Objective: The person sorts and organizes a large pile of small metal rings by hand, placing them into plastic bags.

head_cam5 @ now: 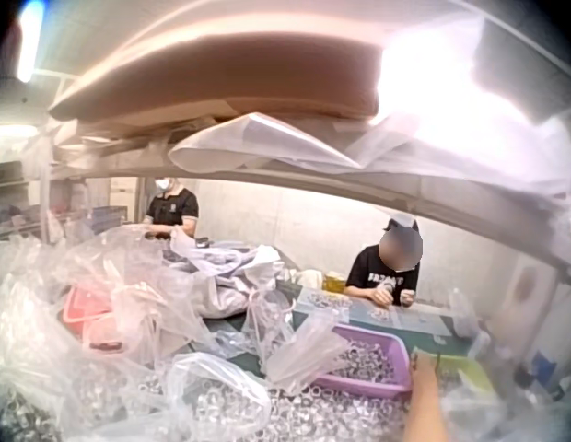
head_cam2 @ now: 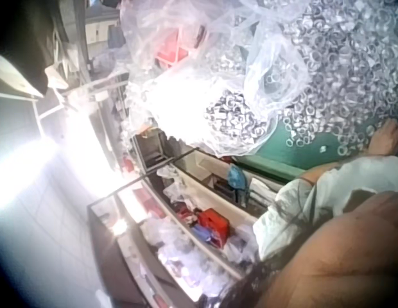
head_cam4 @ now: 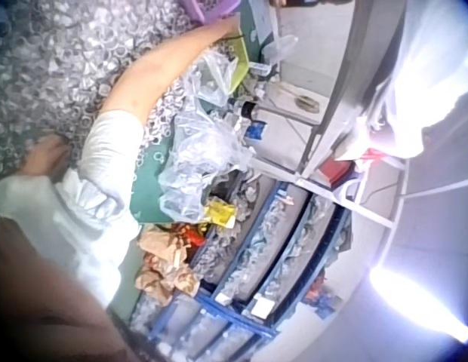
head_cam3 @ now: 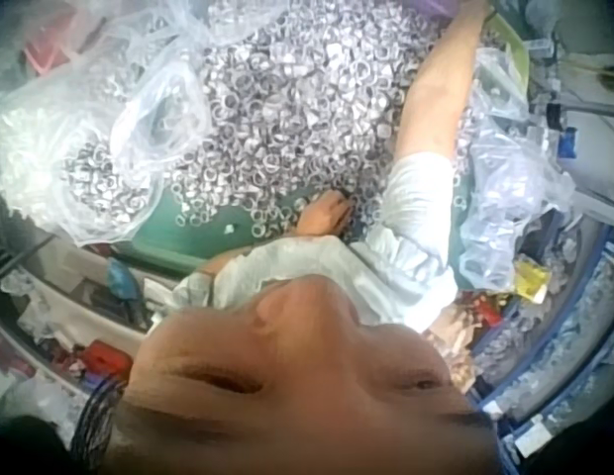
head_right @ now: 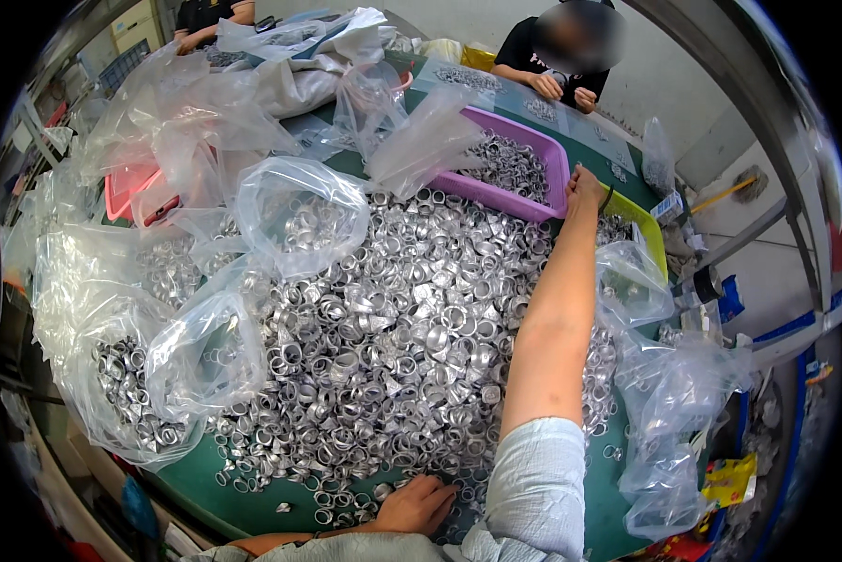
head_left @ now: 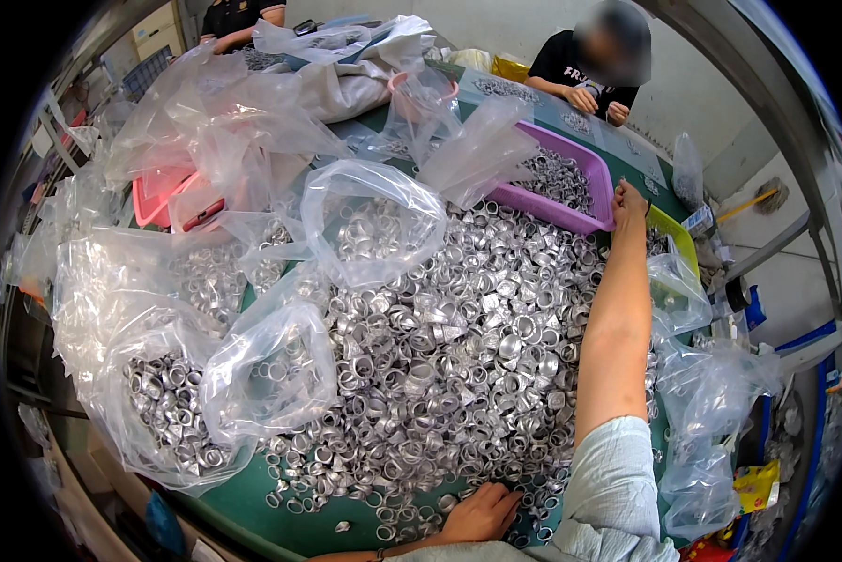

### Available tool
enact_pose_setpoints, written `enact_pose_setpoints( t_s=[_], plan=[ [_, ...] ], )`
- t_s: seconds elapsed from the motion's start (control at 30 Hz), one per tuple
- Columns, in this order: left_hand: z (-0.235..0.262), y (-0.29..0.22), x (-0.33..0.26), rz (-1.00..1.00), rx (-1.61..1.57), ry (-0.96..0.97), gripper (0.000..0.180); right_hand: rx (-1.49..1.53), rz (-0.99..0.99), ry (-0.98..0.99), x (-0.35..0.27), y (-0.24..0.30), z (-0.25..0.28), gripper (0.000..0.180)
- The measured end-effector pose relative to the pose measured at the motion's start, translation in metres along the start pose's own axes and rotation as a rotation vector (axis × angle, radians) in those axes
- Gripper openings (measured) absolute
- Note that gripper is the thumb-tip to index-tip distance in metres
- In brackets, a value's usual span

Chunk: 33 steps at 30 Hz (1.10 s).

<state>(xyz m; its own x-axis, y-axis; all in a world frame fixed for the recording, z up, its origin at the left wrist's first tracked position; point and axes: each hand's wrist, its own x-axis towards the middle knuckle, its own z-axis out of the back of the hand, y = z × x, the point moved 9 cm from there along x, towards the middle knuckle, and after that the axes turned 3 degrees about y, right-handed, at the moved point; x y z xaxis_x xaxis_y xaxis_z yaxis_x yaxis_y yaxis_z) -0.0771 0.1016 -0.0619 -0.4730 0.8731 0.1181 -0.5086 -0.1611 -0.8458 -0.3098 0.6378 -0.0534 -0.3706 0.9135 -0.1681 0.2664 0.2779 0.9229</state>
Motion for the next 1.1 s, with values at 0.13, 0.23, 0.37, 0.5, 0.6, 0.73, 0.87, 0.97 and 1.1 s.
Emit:
enact_pose_setpoints(
  t_s=[0.13, 0.23, 0.37, 0.5, 0.6, 0.73, 0.87, 0.97, 1.1],
  plan=[
    [0.0, 0.001, -0.001, -0.003, 0.005, 0.0, 0.027, -0.014, -0.003, -0.002, -0.009, -0.003, -0.008, 0.02],
    [0.001, 0.0, -0.001, -0.003, -0.002, -0.001, 0.026, -0.033, -0.013, 0.028, -0.004, -0.004, -0.007, 0.015],
    [0.002, -0.001, -0.002, -0.001, 0.004, -0.022, 0.024, -0.034, -0.017, 0.023, -0.005, -0.001, -0.003, 0.01],
    [0.002, -0.006, -0.001, -0.024, 0.008, -0.015, 0.022, -0.03, 0.004, 0.22, -0.032, 0.031, -0.007, 0.014],
    [0.005, -0.004, -0.005, -0.037, 0.038, -0.05, 0.02, -0.216, 0.034, 0.522, -0.143, 0.049, -0.042, 0.019],
    [0.01, -0.005, -0.005, -0.052, 0.076, -0.14, 0.018, -0.729, 0.016, 0.737, -0.337, 0.05, -0.005, 0.013],
    [0.009, -0.015, -0.003, -0.096, 0.044, -0.2, 0.014, -1.084, 0.127, 0.921, -0.463, 0.036, 0.084, 0.011],
    [0.009, -0.021, 0.0, -0.139, 0.069, -0.206, 0.015, -1.195, 0.62, 0.855, -0.53, 0.039, 0.12, 0.01],
    [0.008, -0.032, 0.002, -0.155, 0.208, -0.174, 0.017, -1.532, 0.661, 0.78, -0.576, 0.007, 0.152, 0.013]
  ],
)
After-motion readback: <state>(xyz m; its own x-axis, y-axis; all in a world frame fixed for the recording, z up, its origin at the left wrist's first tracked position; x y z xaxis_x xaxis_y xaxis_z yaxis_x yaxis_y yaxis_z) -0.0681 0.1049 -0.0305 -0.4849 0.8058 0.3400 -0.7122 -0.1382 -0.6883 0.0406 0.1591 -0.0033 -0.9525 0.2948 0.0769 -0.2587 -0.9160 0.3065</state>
